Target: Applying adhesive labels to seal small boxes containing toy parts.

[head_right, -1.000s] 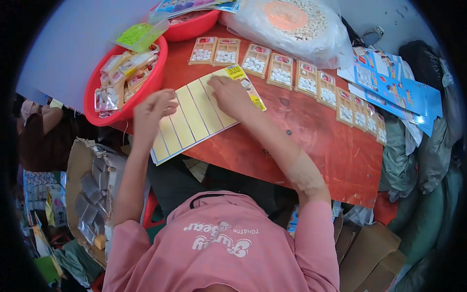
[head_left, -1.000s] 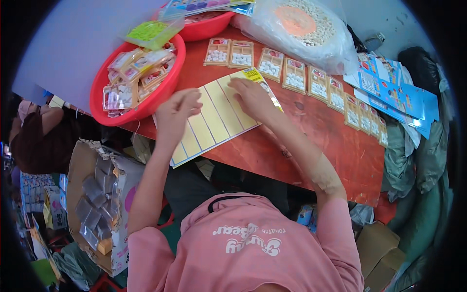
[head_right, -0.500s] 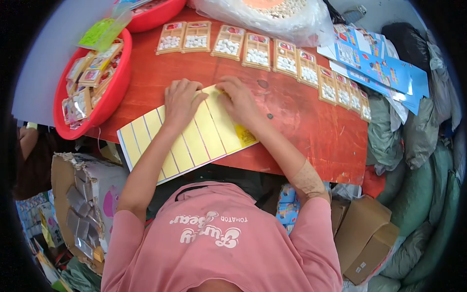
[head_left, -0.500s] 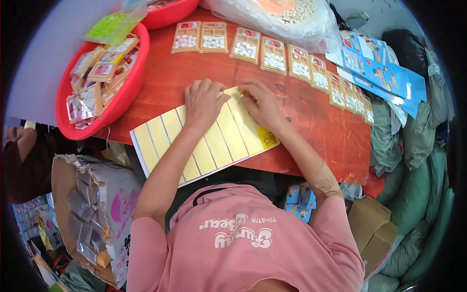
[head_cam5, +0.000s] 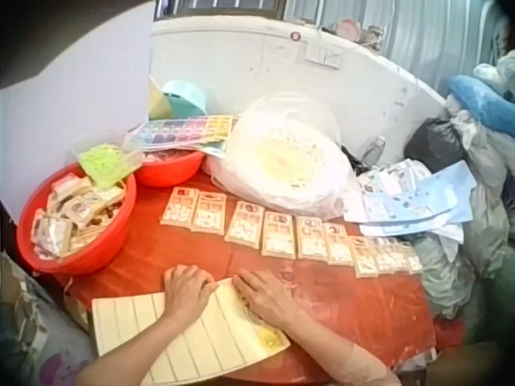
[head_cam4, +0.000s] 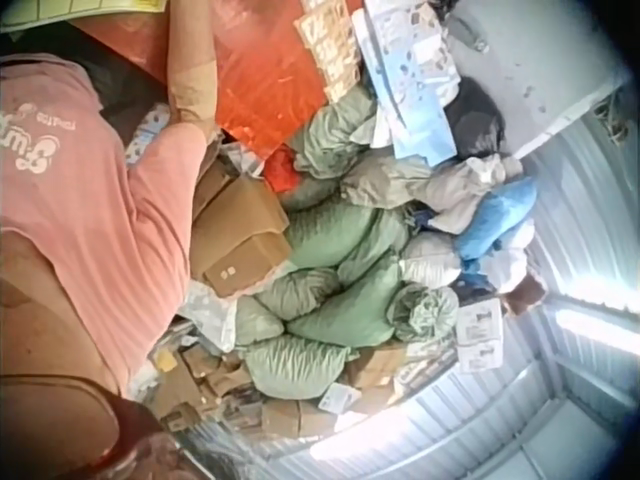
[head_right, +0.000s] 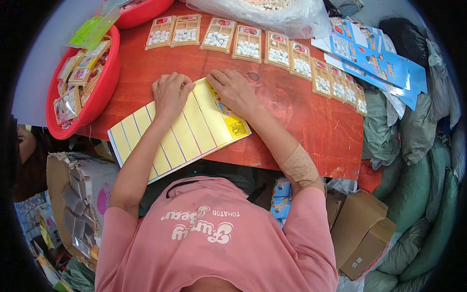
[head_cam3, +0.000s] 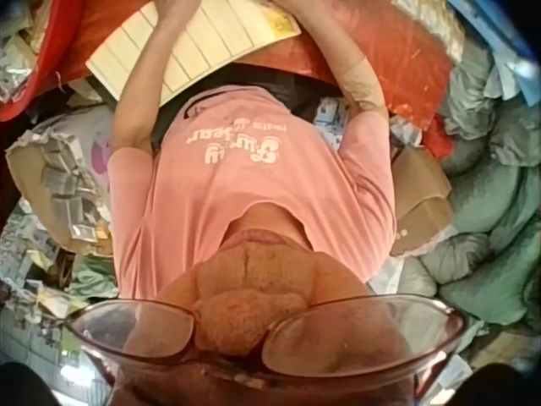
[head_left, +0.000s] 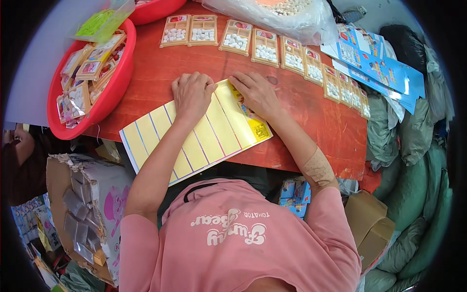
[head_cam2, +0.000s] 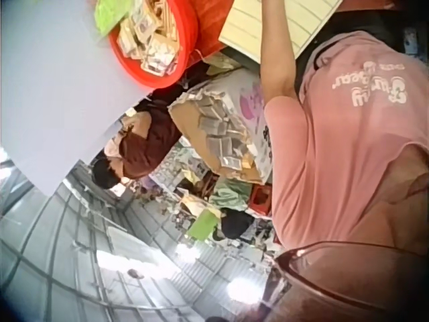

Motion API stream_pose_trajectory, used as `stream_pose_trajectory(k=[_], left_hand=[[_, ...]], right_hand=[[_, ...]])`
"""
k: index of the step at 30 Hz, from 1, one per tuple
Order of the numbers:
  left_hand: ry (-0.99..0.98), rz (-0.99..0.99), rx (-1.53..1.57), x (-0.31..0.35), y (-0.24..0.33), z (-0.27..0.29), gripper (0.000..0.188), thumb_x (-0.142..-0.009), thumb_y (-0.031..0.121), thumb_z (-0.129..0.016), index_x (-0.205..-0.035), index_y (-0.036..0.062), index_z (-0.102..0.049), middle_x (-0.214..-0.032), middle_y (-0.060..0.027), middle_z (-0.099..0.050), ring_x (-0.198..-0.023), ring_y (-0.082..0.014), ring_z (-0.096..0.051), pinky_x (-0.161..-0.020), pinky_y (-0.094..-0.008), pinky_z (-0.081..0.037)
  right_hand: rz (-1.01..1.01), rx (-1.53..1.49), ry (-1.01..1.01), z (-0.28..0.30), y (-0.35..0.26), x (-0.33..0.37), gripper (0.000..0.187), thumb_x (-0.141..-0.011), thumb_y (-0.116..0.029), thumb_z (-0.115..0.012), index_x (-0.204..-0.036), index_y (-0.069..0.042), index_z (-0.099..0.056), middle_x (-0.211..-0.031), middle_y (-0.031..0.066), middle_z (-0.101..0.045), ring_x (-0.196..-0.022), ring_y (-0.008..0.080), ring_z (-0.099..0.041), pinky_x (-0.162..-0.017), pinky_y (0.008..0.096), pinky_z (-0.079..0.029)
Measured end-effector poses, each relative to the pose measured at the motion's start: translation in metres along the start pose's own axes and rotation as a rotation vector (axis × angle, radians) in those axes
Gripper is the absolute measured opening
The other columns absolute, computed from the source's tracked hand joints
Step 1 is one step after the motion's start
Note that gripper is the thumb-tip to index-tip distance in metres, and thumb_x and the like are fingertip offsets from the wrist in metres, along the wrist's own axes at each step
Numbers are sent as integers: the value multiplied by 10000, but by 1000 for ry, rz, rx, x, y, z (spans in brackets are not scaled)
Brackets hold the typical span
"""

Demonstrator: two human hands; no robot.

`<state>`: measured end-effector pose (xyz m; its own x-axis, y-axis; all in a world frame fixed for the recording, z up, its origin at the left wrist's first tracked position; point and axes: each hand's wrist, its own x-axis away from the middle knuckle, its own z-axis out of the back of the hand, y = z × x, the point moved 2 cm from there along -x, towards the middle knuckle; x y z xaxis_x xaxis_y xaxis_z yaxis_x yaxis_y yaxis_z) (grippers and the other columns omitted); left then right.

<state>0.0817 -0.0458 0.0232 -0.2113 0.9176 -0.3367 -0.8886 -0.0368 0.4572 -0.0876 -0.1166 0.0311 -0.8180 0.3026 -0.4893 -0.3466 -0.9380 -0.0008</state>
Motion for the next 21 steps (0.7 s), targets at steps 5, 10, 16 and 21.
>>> stream_pose_trajectory(k=[5,10,16,21], left_hand=[[29,-50,-11,-4,4,-1,148,-821,256,-587,-797,110,-588,-821,-28,-571,-908,-235,-496,-856,-391,-323],[129,-51,-169,-4,-46,17,109,-816,197,-574,-789,95,-549,-816,-54,-546,-875,-259,-511,-780,-405,-371],[61,182,-193,7,-99,66,102,-831,133,-552,-822,45,-502,-875,-118,-514,-870,-323,-529,-723,-443,-436],[96,44,-398,11,-87,74,128,-854,137,-544,-821,44,-462,-867,-124,-494,-849,-325,-550,-671,-448,-454]], right_hand=[[-78,-47,42,27,-1,11,361,-617,-39,-681,-968,-42,-595,-1119,85,-571,-923,249,-558,-801,336,-470],[-835,-768,492,111,9,76,29,-836,-45,-573,-811,-39,-559,-983,76,-617,-896,142,-569,-787,283,-453],[-1038,-686,559,152,30,174,97,-868,-29,-553,-839,-50,-463,-754,1,-501,-721,78,-533,-680,230,-454],[-1047,-834,600,135,18,164,126,-853,-16,-578,-878,-58,-462,-797,-3,-501,-729,68,-527,-664,225,-458]])
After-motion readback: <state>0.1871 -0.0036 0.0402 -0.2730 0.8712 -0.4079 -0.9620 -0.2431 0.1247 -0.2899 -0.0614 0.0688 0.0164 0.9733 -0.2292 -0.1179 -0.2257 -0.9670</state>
